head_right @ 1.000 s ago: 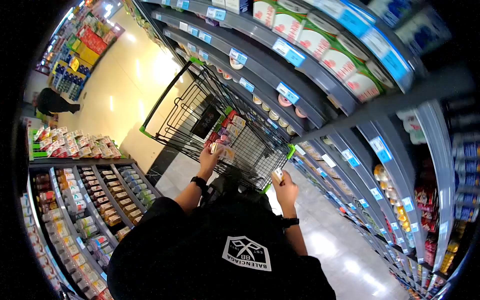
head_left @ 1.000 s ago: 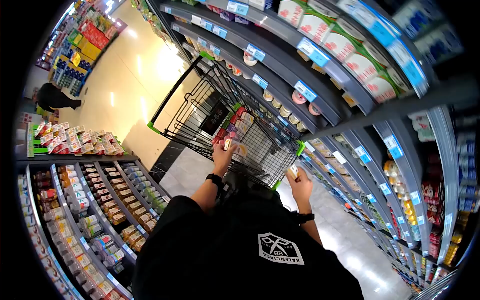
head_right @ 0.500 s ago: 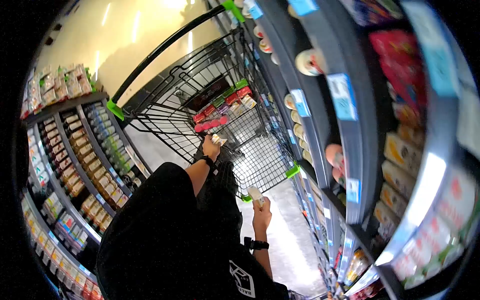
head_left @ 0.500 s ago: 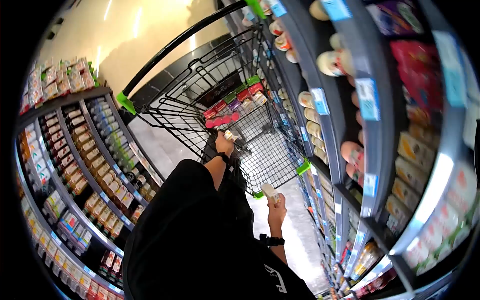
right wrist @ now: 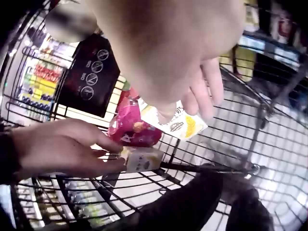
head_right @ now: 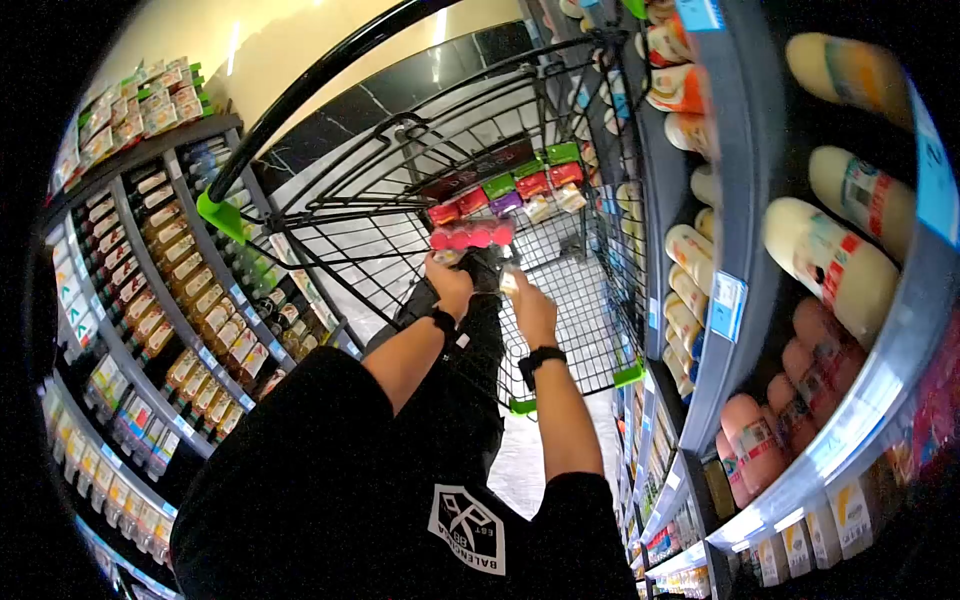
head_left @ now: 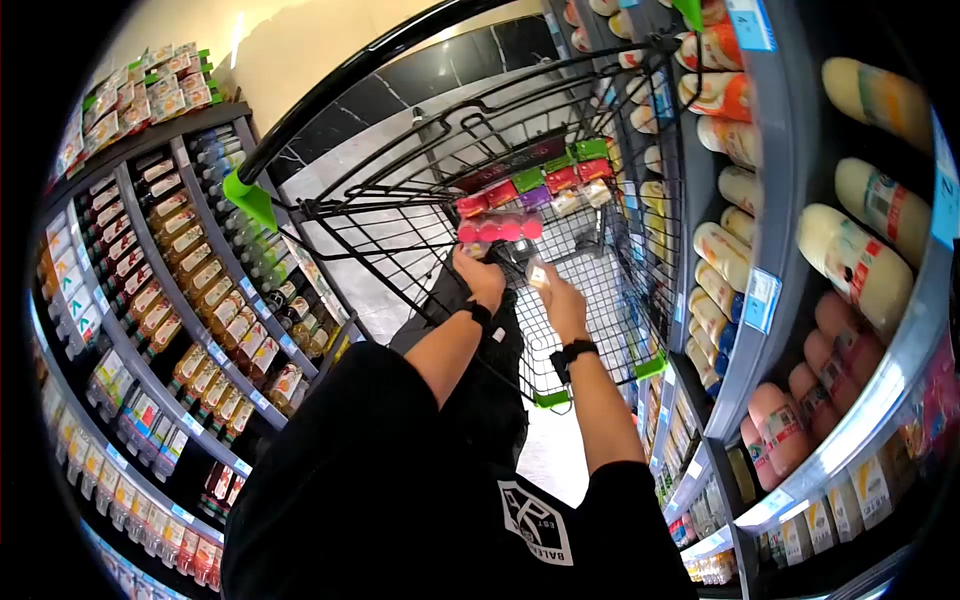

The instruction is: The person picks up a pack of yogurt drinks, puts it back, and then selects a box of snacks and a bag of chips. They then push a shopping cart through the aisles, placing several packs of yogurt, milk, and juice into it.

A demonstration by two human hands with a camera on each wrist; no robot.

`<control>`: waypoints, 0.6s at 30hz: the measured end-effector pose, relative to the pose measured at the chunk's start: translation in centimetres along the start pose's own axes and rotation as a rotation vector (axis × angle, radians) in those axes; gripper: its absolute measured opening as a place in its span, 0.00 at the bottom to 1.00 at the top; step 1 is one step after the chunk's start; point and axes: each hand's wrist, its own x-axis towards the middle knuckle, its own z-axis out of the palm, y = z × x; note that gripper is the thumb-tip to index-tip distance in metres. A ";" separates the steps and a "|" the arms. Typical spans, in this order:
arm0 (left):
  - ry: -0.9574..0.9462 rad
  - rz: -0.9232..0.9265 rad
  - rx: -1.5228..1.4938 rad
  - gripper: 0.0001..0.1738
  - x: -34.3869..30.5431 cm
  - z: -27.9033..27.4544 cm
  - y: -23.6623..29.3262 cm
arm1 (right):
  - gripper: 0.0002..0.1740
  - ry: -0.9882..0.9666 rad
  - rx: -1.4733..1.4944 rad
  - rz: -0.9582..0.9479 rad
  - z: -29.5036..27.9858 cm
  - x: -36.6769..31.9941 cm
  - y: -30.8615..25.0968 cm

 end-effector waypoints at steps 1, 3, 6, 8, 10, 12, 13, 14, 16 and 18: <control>-0.064 -0.041 -0.087 0.41 -1.1 -1.2 2.6 | 0.25 -0.044 -0.045 -0.056 -0.1 1.9 -1.0; -0.215 0.154 -0.042 0.40 -0.4 -3.0 2.3 | 0.28 -0.081 -0.134 -0.144 1.8 5.5 -1.7; -0.579 0.359 0.036 0.22 -2.6 -10.8 12.5 | 0.24 -0.132 -0.227 -0.220 2.8 7.8 -4.1; -0.660 0.452 0.239 0.17 -2.4 -14.0 15.4 | 0.24 -0.121 -0.220 -0.251 4.1 8.0 -4.5; -0.495 1.012 0.518 0.11 -1.8 -14.9 15.4 | 0.31 -0.149 -0.266 -0.148 5.7 7.8 -4.6; -0.641 1.164 0.647 0.10 -2.6 -14.9 15.1 | 0.35 -0.108 -0.188 -0.162 6.8 6.7 -4.0; -0.710 1.218 0.732 0.10 -3.1 -14.9 14.3 | 0.39 -0.066 -0.110 -0.172 7.2 6.0 -3.5; -0.725 1.295 0.737 0.08 -3.3 -14.8 13.8 | 0.45 -0.194 -0.084 -0.041 5.9 5.1 -4.8; -0.732 1.321 0.651 0.08 -3.4 -15.4 13.4 | 0.41 -0.015 0.136 -0.103 7.6 2.9 -3.3; -0.704 1.414 0.507 0.09 -3.3 -15.7 13.6 | 0.32 -0.006 0.464 -0.049 9.1 -0.7 -2.1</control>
